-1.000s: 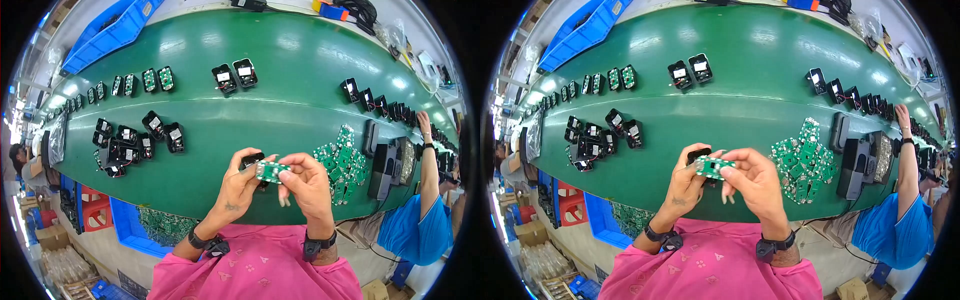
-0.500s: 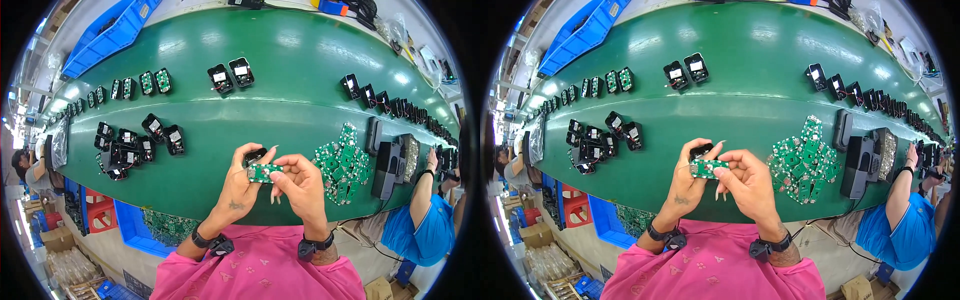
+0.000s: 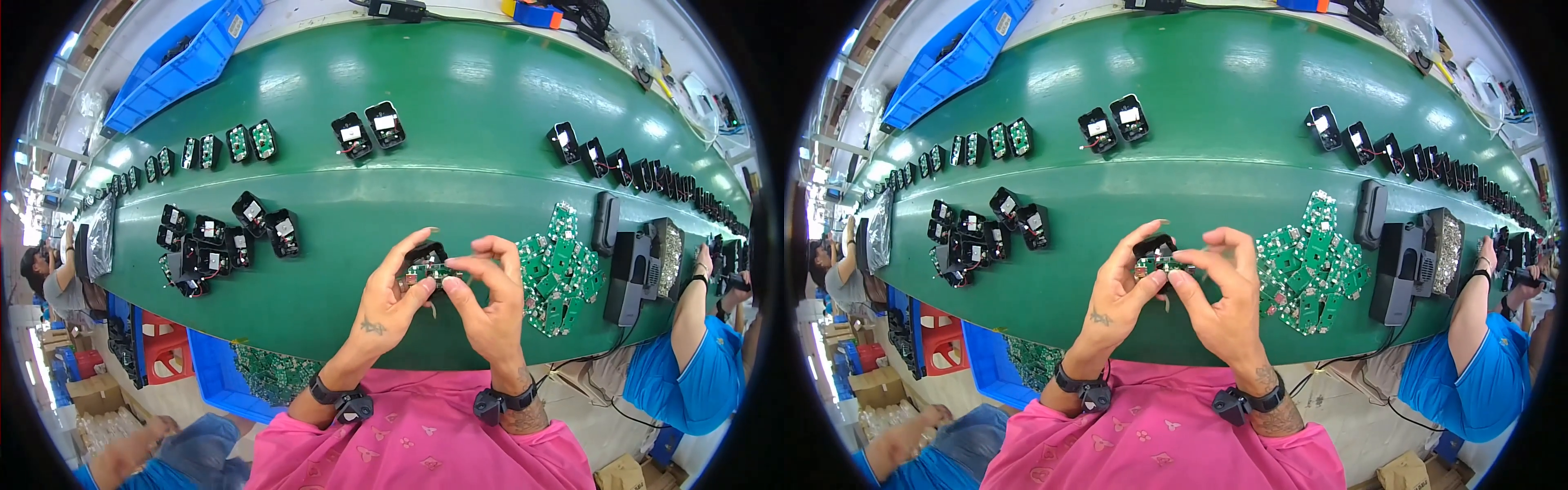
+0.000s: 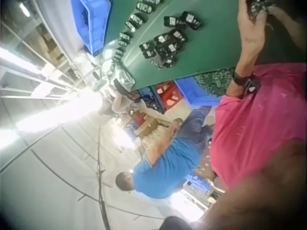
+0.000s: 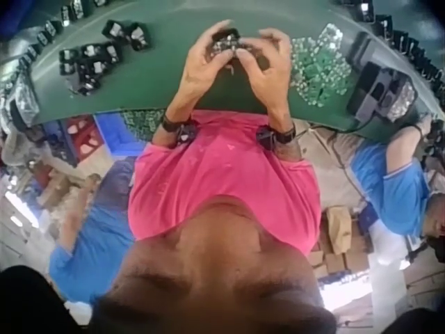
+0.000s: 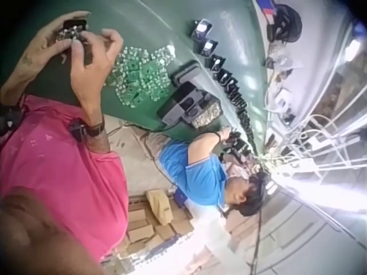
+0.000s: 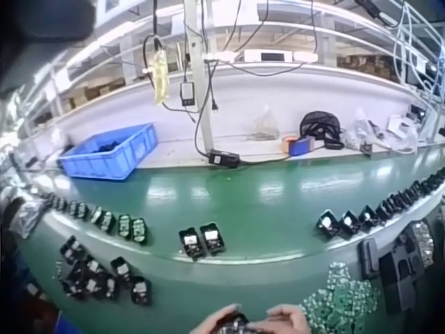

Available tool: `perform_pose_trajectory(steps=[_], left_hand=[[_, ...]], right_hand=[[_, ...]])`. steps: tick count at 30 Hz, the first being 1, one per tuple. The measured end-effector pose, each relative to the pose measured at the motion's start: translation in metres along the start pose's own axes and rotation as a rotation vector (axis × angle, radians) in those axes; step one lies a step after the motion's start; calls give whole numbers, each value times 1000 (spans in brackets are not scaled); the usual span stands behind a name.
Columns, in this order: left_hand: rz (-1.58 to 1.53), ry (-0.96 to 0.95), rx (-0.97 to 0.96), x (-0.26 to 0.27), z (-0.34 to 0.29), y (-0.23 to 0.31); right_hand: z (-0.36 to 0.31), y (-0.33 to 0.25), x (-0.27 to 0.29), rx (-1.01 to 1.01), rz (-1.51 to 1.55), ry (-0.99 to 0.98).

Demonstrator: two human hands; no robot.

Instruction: Manually fitting circuit boards into black plastic housings on a factory conveyor belt.

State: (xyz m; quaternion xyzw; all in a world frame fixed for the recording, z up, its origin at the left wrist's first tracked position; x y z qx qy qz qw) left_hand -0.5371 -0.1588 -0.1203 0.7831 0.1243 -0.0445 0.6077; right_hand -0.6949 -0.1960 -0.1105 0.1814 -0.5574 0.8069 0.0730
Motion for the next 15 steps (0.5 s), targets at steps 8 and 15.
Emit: perform_pose_trajectory(steps=[8,15], left_hand=[[-23,-55,-38,-16,-3,-8],[-93,-52,-56,-22,-3,-6]], right_hand=[[-2,7,-7,-195,295,-18],[-6,8,-10,-110,271,-22]])
Point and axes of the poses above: each hand's wrist, its own z-axis towards the middle knuckle, its own x-axis out of the back of the hand, y = z × x, the point moved 3 cm from there along z, towards the middle knuckle, and after that the axes turned 3 degrees about y, right-handed, at the moved point
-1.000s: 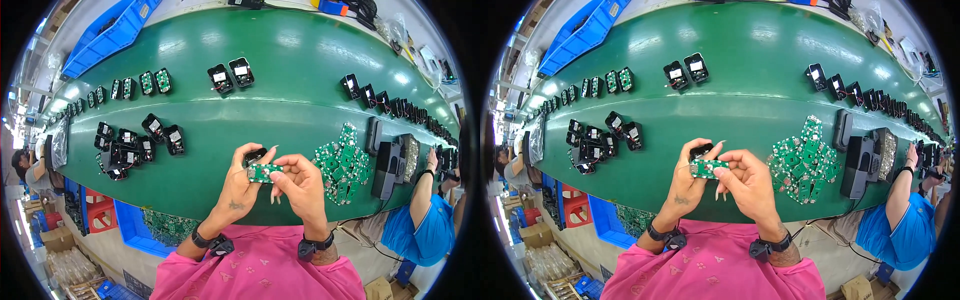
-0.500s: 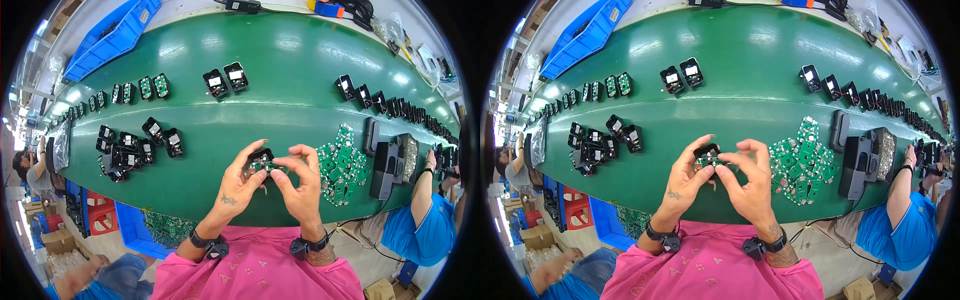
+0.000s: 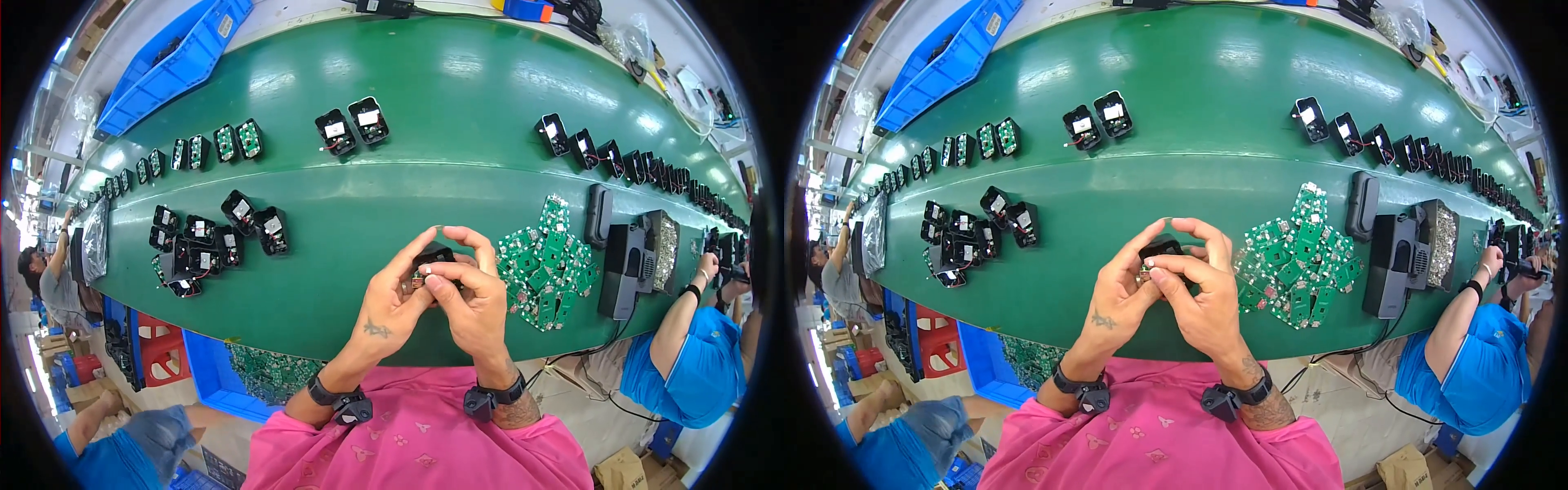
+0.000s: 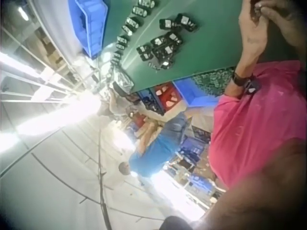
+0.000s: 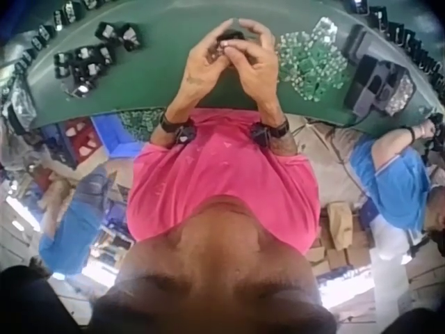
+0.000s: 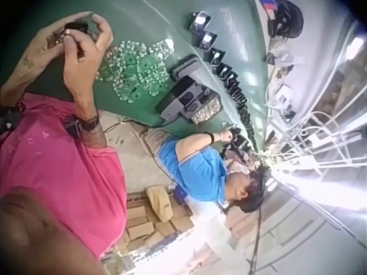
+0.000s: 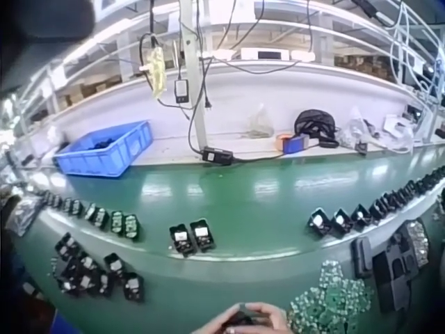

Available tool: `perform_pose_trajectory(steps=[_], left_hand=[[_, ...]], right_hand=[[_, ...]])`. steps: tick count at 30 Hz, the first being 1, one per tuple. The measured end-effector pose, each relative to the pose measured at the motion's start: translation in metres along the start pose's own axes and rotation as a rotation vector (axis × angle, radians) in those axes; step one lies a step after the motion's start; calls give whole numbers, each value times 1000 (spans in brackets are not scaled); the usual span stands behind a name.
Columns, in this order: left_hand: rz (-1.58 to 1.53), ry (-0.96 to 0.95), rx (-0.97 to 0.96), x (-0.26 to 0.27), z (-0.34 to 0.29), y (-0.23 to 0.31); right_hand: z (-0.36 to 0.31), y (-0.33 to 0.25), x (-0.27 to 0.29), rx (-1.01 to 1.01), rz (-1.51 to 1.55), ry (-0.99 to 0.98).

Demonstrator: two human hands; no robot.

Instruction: Manually fitting circuit boards into black plastic housings on a factory conveyor belt.

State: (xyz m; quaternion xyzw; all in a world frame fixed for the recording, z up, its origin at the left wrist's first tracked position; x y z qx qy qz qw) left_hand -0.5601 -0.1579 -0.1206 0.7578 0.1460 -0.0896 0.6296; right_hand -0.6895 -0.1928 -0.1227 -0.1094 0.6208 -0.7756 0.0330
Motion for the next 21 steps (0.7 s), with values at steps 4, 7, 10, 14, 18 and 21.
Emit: perform_pose_trajectory(steps=[4,7,10,14,18,21], left_hand=[[18,2,18,-4,-1,3],[20,56,-42,-4,-1,10],[117,160,-191,-2,-2,18],[335,148,-295,0,-6,28],[483,95,-354,-2,-9,37],[497,55,-345,-4,-9,40]], right_hand=[[-4,-5,-2,11,-6,82],[-4,-15,3,129,-190,179],[-1,-27,6,266,-373,167],[11,-37,10,305,-329,-22],[20,-45,20,276,-299,-169],[23,-46,24,265,-291,-248]])
Point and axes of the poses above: each hand's wrist, its own z-axis towards the middle knuckle, its own x-axis out of the back of the hand, y = z × x, the point moved 3 cm from there along z, towards the middle knuckle, and after that the axes turned 3 degrees about y, right-handed, at the moved point
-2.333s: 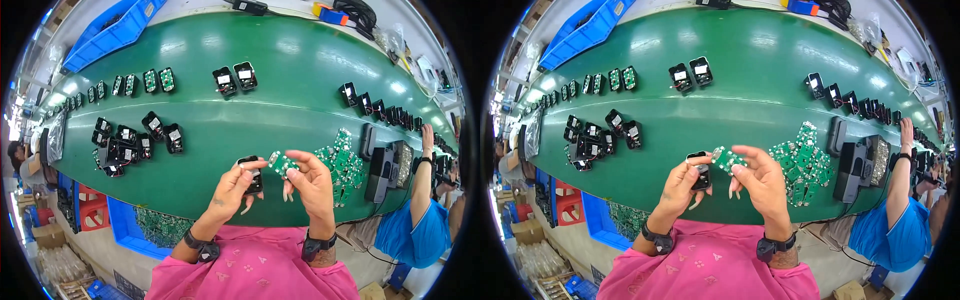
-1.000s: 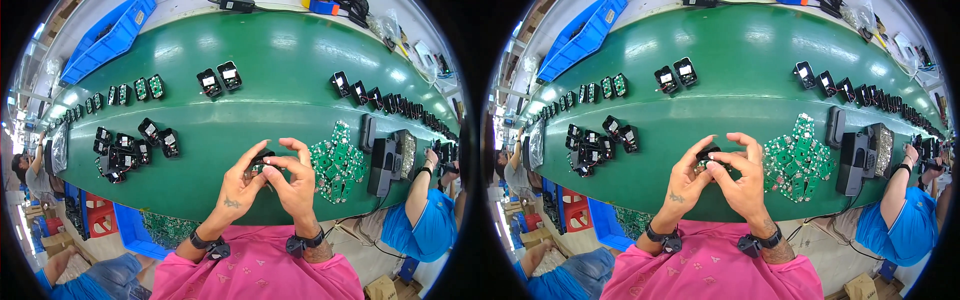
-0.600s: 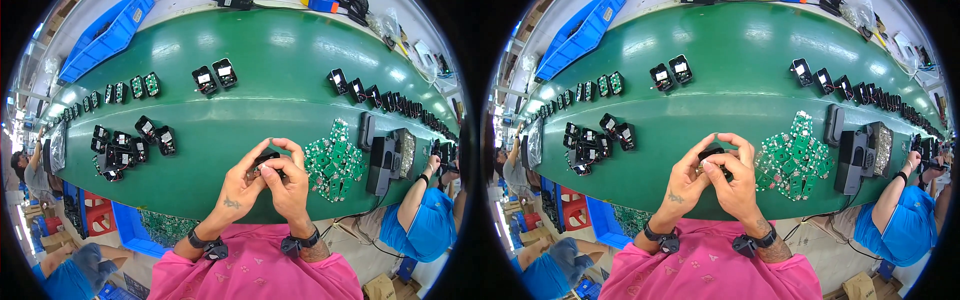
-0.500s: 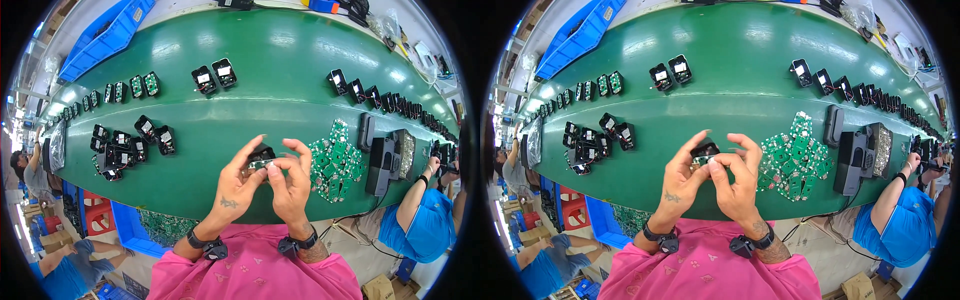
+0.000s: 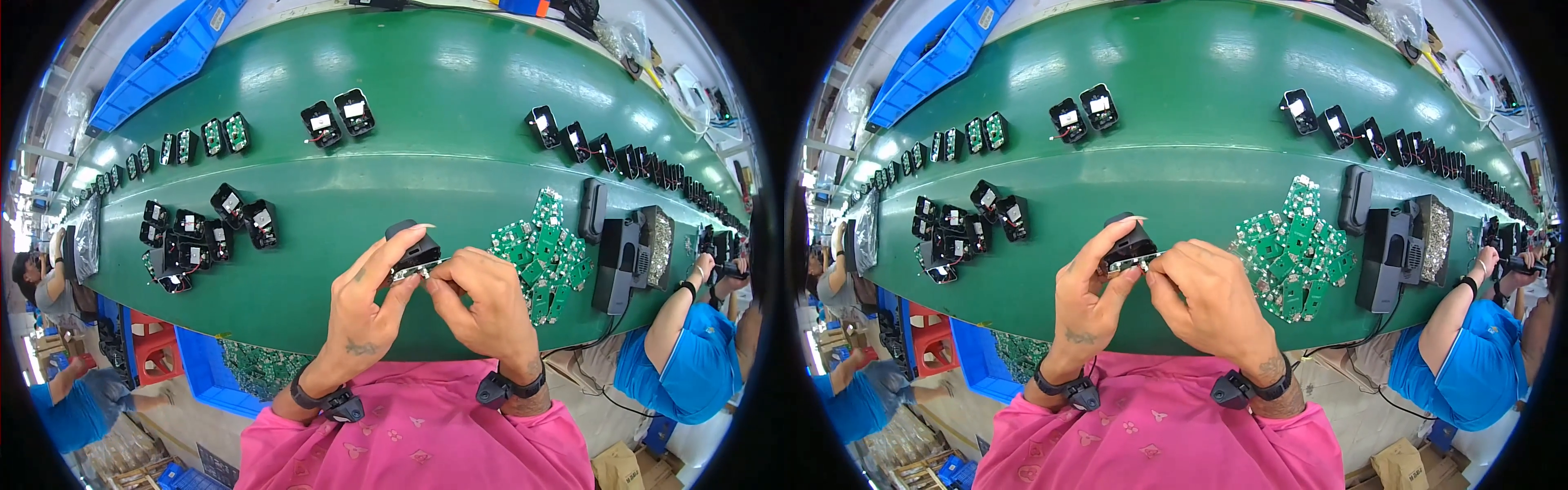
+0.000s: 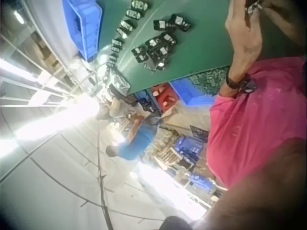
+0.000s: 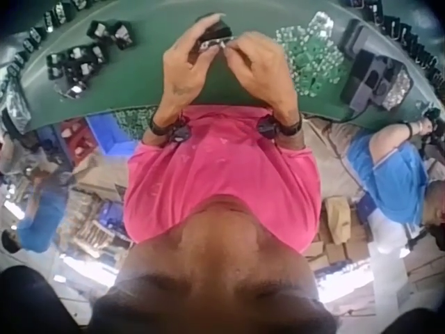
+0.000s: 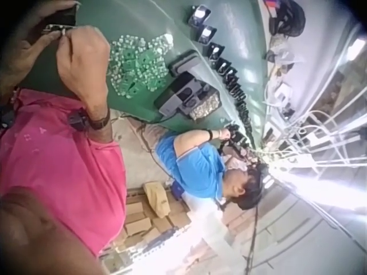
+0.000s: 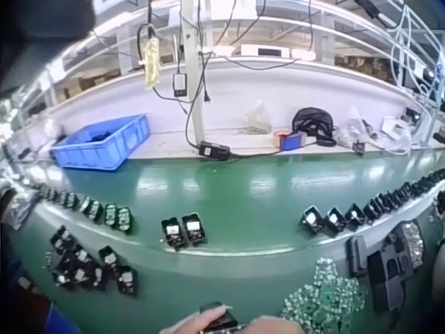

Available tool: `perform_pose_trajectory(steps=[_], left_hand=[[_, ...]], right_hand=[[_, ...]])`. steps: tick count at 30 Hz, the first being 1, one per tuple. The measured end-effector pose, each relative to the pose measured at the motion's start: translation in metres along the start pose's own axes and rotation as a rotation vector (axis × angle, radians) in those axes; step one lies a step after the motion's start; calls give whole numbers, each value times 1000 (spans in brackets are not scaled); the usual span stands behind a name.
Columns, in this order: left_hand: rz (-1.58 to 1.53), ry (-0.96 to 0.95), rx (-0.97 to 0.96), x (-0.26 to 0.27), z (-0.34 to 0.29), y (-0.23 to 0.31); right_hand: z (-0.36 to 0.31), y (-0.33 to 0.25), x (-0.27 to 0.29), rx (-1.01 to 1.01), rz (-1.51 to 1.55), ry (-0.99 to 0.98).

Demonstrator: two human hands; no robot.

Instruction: Manually fitting circuit boards into black plastic housings on a factory conveyor belt.

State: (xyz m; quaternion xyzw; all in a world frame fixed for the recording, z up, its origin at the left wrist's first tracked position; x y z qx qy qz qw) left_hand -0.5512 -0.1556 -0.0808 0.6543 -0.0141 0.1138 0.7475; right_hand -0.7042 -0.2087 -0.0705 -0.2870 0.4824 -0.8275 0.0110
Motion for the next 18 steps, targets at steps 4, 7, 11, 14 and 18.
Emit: perform_pose_trajectory(steps=[4,7,11,14,18], left_hand=[[68,35,-27,-2,2,4],[-16,32,42,-5,1,0],[22,14,21,-5,2,1],[112,3,-25,-6,3,4],[323,-5,-73,-10,0,6]], right_hand=[[1,2,2,20,5,-46],[0,4,3,19,31,-64],[0,5,6,9,33,-85],[0,8,3,-35,64,-77],[-3,9,-1,1,-36,-61]])
Point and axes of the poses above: each hand's wrist, its own z-axis towards the middle knuckle, its own x-axis out of the back of the hand, y = z × x, the point moved 3 cm from there along z, towards the middle knuckle, and after that the axes turned 3 degrees about y, right-handed, at the moved point
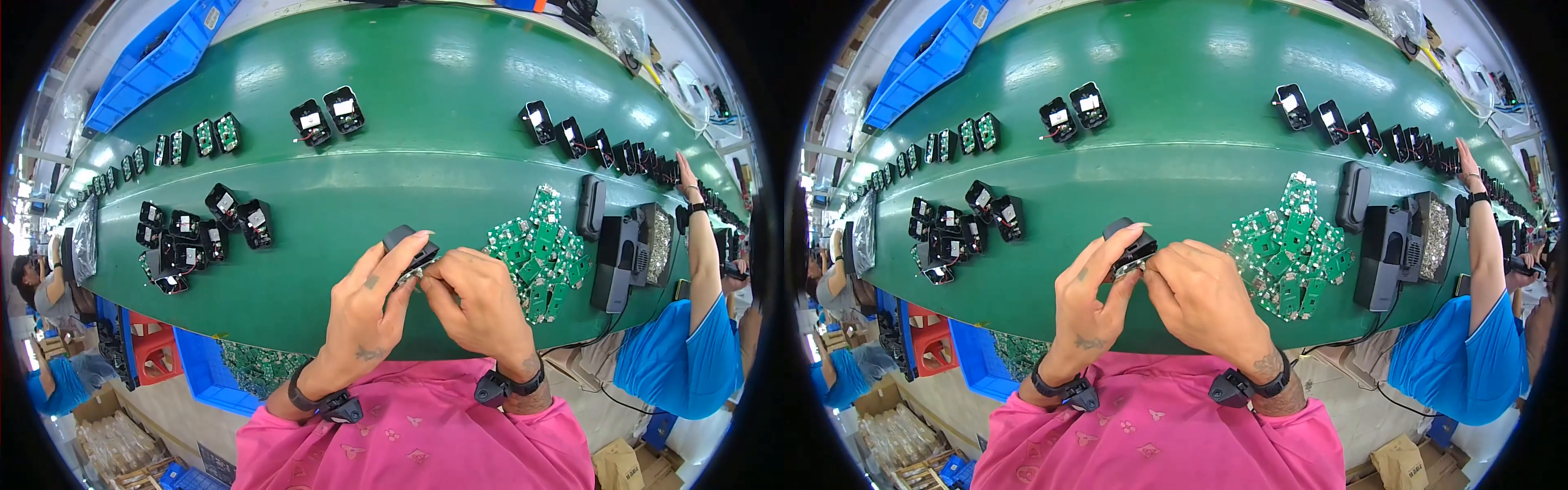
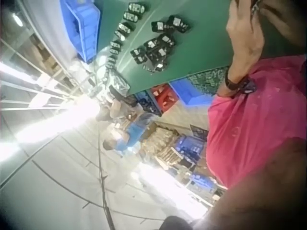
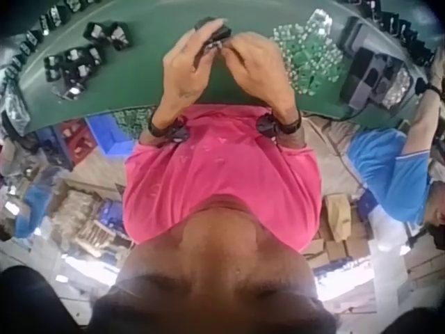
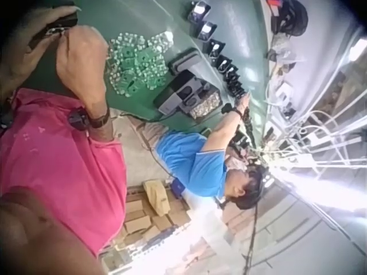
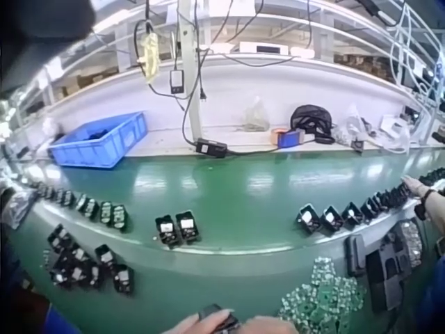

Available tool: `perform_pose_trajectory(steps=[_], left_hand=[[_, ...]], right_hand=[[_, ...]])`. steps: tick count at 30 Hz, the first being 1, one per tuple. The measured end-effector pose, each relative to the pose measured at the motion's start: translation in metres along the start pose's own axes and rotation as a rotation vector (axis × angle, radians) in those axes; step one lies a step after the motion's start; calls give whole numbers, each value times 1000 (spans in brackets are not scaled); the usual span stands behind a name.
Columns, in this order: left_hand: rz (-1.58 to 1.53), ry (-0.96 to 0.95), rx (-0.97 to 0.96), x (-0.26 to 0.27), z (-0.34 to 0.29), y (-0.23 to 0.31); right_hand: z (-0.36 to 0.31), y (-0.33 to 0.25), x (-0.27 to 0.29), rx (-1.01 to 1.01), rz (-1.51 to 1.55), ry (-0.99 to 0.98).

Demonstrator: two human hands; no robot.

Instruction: Manually fitting circuit boards into black plastic housings on a factory conveyor belt.

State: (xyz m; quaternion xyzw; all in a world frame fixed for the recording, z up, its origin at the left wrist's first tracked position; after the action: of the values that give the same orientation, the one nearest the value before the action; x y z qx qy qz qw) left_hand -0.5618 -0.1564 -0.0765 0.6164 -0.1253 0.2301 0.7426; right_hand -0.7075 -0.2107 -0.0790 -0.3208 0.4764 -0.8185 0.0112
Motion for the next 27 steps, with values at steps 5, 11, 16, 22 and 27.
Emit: perform_pose_trajectory(steps=[5,11,16,22,27], left_hand=[[14,79,73,-11,-1,-28],[-525,23,422,-5,-4,-35],[-471,-45,244,-12,-2,-39],[-451,46,153,-13,2,-31],[-508,25,325,-20,-1,-30]], right_hand=[[-10,21,-24,36,-164,19],[-10,20,-18,-296,2,241],[-15,22,-9,-485,368,162],[-17,18,-13,-200,407,254],[-21,28,-18,-406,649,276]])
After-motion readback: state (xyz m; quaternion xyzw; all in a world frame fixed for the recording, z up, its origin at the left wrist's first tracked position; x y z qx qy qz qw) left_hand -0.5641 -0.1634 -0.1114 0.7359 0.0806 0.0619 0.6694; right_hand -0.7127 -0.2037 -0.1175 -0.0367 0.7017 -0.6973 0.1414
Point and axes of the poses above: each hand's wrist, its own z-axis towards the middle knuckle, its own x-axis out of the back of the hand, y = z × x, the point moved 3 cm from there along z, towards the middle knuckle, and after that the axes turned 3 degrees about y, right-handed, at the moved point
